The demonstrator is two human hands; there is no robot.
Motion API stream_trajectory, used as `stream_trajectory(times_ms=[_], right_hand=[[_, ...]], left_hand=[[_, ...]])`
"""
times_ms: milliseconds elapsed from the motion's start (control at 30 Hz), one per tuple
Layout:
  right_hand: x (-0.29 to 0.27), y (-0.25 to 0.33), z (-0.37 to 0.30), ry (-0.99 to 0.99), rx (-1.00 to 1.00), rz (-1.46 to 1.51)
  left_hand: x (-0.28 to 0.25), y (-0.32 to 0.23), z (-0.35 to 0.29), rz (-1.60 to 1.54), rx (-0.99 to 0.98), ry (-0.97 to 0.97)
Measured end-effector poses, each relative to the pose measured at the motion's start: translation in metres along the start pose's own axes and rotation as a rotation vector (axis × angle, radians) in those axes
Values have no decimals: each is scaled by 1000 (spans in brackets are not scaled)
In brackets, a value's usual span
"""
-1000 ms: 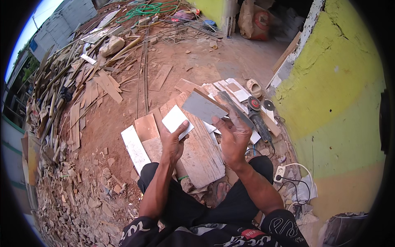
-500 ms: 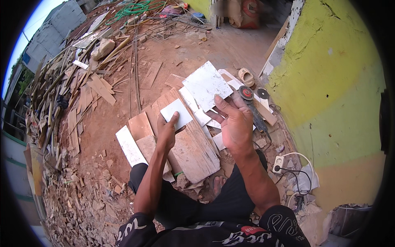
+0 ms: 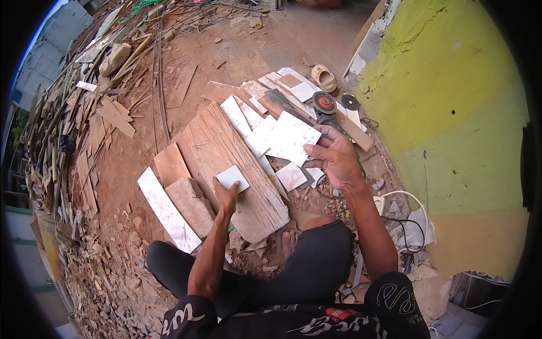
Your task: The person sits on the ground and uses an angle grinder to cut a small tile. After cutting, they inspect the cut edges and compare the two pieces.
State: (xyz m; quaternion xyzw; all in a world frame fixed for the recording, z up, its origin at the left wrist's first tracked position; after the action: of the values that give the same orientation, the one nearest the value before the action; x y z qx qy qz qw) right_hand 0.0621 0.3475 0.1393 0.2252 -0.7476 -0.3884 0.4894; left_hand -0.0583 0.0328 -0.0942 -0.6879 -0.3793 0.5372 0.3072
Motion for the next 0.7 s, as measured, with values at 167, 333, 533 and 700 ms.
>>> stream_trajectory(times_ms=[167, 333, 533, 700], right_hand=[[-21, -81, 10, 8, 55, 157], [-38, -132, 4, -78, 104, 158], [-45, -183, -7, 5, -33, -82], [-73, -214, -11, -229, 183, -35]], left_hand=[[-26, -12, -2, 354, 113, -49], [-13, -90, -43, 382, 176, -1], [65, -101, -72, -524, -110, 353], [80, -84, -75, -434, -128, 327]])
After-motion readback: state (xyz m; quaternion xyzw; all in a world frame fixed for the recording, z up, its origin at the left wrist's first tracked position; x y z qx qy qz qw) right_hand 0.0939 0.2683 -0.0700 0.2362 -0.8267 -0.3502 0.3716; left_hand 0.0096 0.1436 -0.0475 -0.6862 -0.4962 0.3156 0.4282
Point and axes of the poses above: each hand's wrist, its own z-axis towards the middle knuckle, its own x-axis out of the palm, y = z × x, the point moved 8 cm from there along z, towards the middle knuckle, and after that the axes turned 7 degrees about z, right-handed, at the moved point
